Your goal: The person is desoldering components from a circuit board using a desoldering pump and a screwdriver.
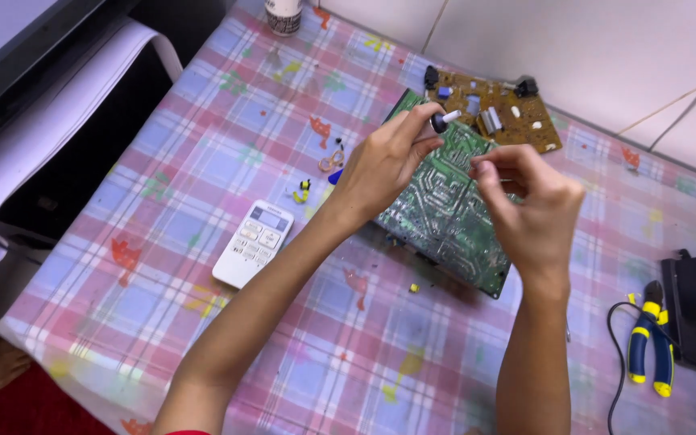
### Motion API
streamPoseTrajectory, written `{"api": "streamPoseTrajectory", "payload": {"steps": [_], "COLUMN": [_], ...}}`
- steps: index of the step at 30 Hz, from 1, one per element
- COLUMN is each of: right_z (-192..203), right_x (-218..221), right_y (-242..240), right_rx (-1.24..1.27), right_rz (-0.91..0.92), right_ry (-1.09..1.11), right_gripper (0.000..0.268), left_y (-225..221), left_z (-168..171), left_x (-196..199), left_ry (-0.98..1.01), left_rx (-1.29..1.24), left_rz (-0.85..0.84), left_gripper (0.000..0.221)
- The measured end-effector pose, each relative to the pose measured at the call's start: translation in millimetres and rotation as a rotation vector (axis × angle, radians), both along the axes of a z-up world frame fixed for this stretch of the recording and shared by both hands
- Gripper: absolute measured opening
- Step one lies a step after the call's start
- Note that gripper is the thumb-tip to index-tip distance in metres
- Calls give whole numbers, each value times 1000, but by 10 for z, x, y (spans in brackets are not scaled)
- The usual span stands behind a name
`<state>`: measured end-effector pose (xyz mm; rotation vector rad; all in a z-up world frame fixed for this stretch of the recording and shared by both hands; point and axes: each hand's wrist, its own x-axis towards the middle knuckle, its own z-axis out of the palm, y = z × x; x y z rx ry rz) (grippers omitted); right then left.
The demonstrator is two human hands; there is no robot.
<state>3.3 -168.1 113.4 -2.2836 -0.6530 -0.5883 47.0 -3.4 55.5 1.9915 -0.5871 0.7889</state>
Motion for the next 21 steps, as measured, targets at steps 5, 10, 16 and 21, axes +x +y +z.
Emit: {"api": "streamPoseTrajectory", "payload": {"steps": [5, 10, 16, 21], "right_z": [264, 264, 314, 359], "right_x": [88, 28, -26, -29], "right_y": [-250, -340, -306, -229], "right_rx": [300, 490, 462, 448], "right_rz": [-66, -106, 89, 79], "right_ry": [36, 93, 40, -3], "right_gripper": [9, 16, 14, 13], "left_y": [-104, -74, -66, -84], "left_z": [428, 718, 673, 623], "left_x": [82, -223, -189, -145], "left_ry": [42, 182, 201, 68], "left_rx": [46, 347, 370, 383], "left_rz": [-189, -200, -190, -215], "left_gripper": [26, 26, 28, 26]}}
